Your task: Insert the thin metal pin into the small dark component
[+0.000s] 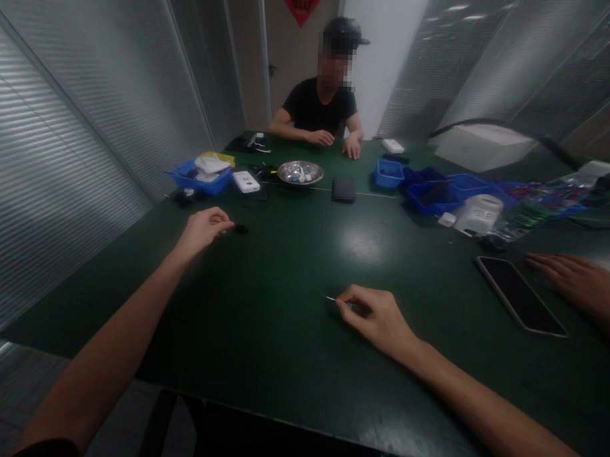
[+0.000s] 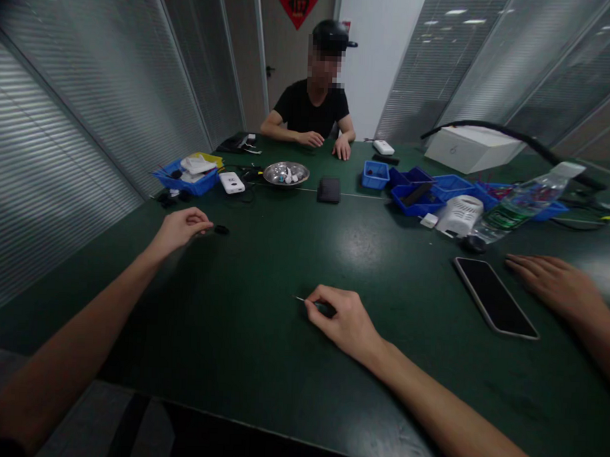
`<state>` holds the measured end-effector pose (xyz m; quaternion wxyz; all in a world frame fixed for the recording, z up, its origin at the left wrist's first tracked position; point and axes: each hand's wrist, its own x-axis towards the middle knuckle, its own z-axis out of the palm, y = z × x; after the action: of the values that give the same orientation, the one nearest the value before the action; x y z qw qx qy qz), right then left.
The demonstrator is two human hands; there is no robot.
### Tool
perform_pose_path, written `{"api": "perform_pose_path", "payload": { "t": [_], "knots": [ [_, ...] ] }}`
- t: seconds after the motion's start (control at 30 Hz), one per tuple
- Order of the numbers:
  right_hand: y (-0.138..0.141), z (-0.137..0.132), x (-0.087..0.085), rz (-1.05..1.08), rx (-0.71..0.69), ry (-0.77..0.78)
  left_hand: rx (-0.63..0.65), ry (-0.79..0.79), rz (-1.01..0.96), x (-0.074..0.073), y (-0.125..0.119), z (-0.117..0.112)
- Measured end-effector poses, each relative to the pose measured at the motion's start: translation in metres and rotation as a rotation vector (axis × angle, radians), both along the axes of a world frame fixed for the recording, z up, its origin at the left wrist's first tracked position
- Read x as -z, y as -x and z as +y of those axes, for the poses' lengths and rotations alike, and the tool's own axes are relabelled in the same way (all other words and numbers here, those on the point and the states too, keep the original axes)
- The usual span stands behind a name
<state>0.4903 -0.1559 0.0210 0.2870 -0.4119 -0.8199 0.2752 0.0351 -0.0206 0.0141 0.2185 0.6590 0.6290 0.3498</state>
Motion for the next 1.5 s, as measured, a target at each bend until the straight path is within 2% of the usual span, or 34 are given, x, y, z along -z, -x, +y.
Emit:
{"api": "perform_pose_path", "payload": {
  "t": [0.07, 0.17, 0.43, 0.63, 0.7, 0.87, 0.93, 1.03, 1.2, 1.5],
  "knots": [
    [0.000, 0.000, 0.000, -0.001, -0.005, 0.005, 0.016, 0.008, -0.117, -0.003, -0.005, 0.000],
    [0.000, 0.000, -0.002, 0.001, -0.008, 0.013, 0.020, 0.039, -0.193, -0.005, -0.009, 0.000],
    [0.000, -0.001, 0.000, 0.012, -0.018, 0.008, 0.016, 0.044, -0.153, -0.004, -0.015, -0.001],
    [0.000, -0.001, -0.001, -0.002, -0.021, 0.011, 0.050, 0.183, -0.216, -0.005, -0.014, -0.003],
    [0.000, -0.001, -0.002, -0.006, -0.026, 0.010, 0.063, 0.171, -0.192, -0.003, -0.012, -0.001],
    [0.000, -0.001, -0.001, -0.013, -0.030, 0.002, 0.120, 0.002, 0.012, 0.003, -0.010, 0.003],
    [0.000, -0.001, 0.000, -0.009, -0.028, -0.001, 0.137, 0.019, 0.041, 0.003, -0.011, 0.003],
    [0.000, 0.000, 0.001, -0.003, -0.027, -0.002, 0.128, 0.085, 0.042, 0.002, -0.013, 0.003],
    [0.001, 0.000, -0.001, -0.014, -0.027, -0.006, 0.128, 0.107, 0.008, 0.004, -0.012, 0.006],
    [0.001, 0.000, -0.002, -0.007, -0.028, -0.008, 0.024, 0.171, -0.098, 0.008, -0.010, 0.015]
  ]
}}
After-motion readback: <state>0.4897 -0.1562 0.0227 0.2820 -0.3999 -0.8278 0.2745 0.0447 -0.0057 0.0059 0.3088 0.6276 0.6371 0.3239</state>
